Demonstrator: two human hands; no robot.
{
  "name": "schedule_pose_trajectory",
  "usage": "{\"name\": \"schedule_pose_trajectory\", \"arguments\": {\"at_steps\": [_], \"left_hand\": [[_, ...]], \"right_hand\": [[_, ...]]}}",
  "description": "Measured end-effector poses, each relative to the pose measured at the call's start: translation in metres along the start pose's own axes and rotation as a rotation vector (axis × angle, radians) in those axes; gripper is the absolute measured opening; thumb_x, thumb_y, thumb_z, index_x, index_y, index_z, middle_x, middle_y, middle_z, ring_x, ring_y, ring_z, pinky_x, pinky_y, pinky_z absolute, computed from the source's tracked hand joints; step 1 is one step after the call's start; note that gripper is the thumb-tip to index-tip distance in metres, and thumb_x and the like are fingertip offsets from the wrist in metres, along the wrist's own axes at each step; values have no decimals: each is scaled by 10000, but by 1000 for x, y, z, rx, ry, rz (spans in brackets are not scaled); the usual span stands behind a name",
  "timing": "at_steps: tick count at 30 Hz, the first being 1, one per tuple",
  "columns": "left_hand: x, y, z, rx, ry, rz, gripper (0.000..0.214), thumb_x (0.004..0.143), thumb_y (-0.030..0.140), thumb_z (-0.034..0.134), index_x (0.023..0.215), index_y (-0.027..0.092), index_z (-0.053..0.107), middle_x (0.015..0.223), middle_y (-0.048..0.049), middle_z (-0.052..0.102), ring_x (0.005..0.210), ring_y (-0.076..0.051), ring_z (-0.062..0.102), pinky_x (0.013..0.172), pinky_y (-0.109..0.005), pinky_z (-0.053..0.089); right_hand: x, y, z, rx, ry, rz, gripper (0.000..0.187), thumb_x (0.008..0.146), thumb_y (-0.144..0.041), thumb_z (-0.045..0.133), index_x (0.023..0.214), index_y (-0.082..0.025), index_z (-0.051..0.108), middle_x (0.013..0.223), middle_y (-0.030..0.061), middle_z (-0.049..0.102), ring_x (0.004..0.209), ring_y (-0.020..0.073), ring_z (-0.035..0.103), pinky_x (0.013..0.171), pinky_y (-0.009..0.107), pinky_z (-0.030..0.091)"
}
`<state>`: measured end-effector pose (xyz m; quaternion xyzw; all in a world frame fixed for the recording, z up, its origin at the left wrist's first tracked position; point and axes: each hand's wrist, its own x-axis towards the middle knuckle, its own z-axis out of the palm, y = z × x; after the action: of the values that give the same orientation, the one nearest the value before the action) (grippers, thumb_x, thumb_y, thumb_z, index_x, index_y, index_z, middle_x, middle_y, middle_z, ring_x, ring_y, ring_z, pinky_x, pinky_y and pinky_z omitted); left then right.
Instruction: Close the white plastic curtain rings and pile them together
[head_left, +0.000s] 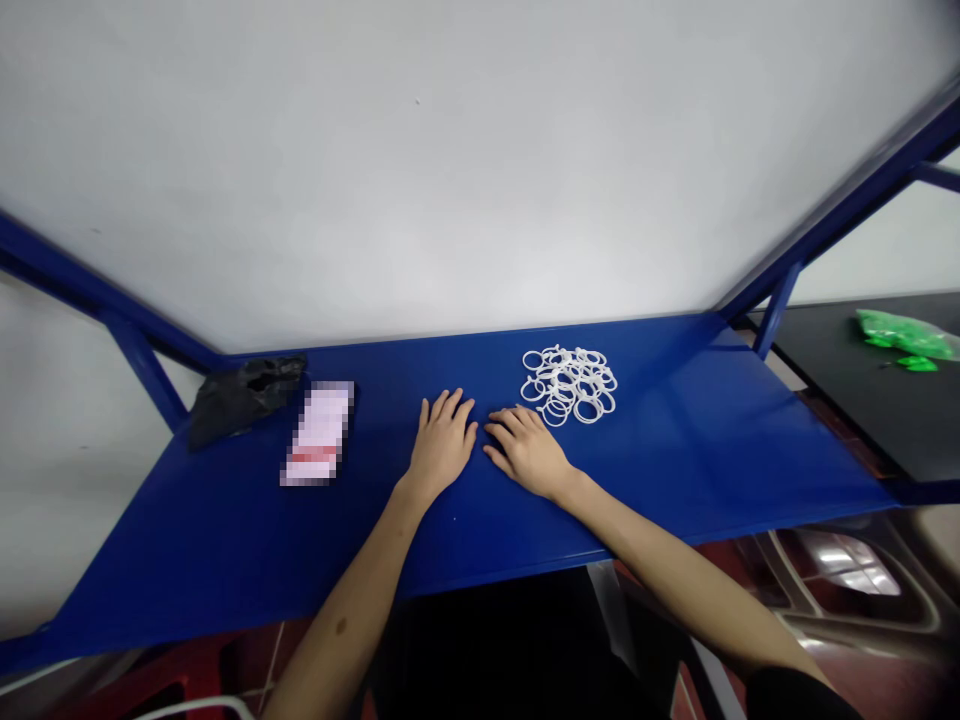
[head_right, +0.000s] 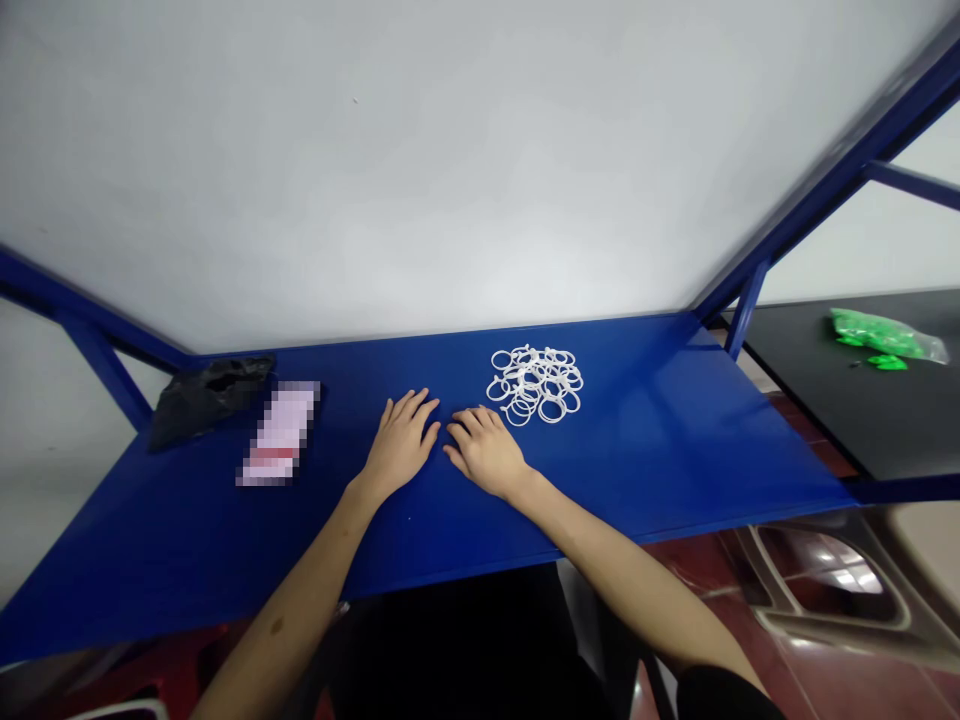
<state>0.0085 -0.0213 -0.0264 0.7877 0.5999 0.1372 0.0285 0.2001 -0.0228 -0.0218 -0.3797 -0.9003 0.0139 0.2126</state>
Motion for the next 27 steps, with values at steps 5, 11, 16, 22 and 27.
{"name": "schedule_pose_trajectory", "arguments": {"at_steps": [5,11,16,22,27], "left_hand": [[0,0,0,-2,6,4,408,1003,290,411,1364,181,566,1512,-123,504,1441,-328,402,1193,-593,301],[0,2,-3,-10,-3,-3,414,1004,294,414,1367,164,565,1512,-132,504,1439,-332,403,1195,-597,298],[0,4,-6,-12,-3,-15,416,1009,305,401,1366,175,570,1513,-127,504,1443,-324,402,1201,-598,291],[1,2,-4,-31,-15,-9,421,1016,315,392,1374,172,563,1517,-128,498,1453,-323,387,1202,-603,286],[1,3,-7,-10,-36,-11,429,1020,312,388,1384,160,555,1528,-126,485,1456,-322,382,1208,-592,284]], "right_hand": [[1,0,-1,0,4,-6,276,992,-335,554,1181,-172,673,1212,132,672,1126,292,581,1043,517,450],[5,5,-11,-36,64,32,268,1005,-309,506,1162,-186,685,1175,149,661,1101,302,565,958,501,476],[5,33,-34,-56,153,200,240,982,-261,511,1127,-211,695,1147,146,636,1085,327,523,933,526,452],[-12,77,-50,-134,201,273,155,891,-200,590,961,-194,729,1117,122,642,1020,314,480,921,503,464],[-19,86,-46,-137,106,232,97,876,-258,657,898,-201,733,1157,119,612,981,289,482,925,493,462]]}}
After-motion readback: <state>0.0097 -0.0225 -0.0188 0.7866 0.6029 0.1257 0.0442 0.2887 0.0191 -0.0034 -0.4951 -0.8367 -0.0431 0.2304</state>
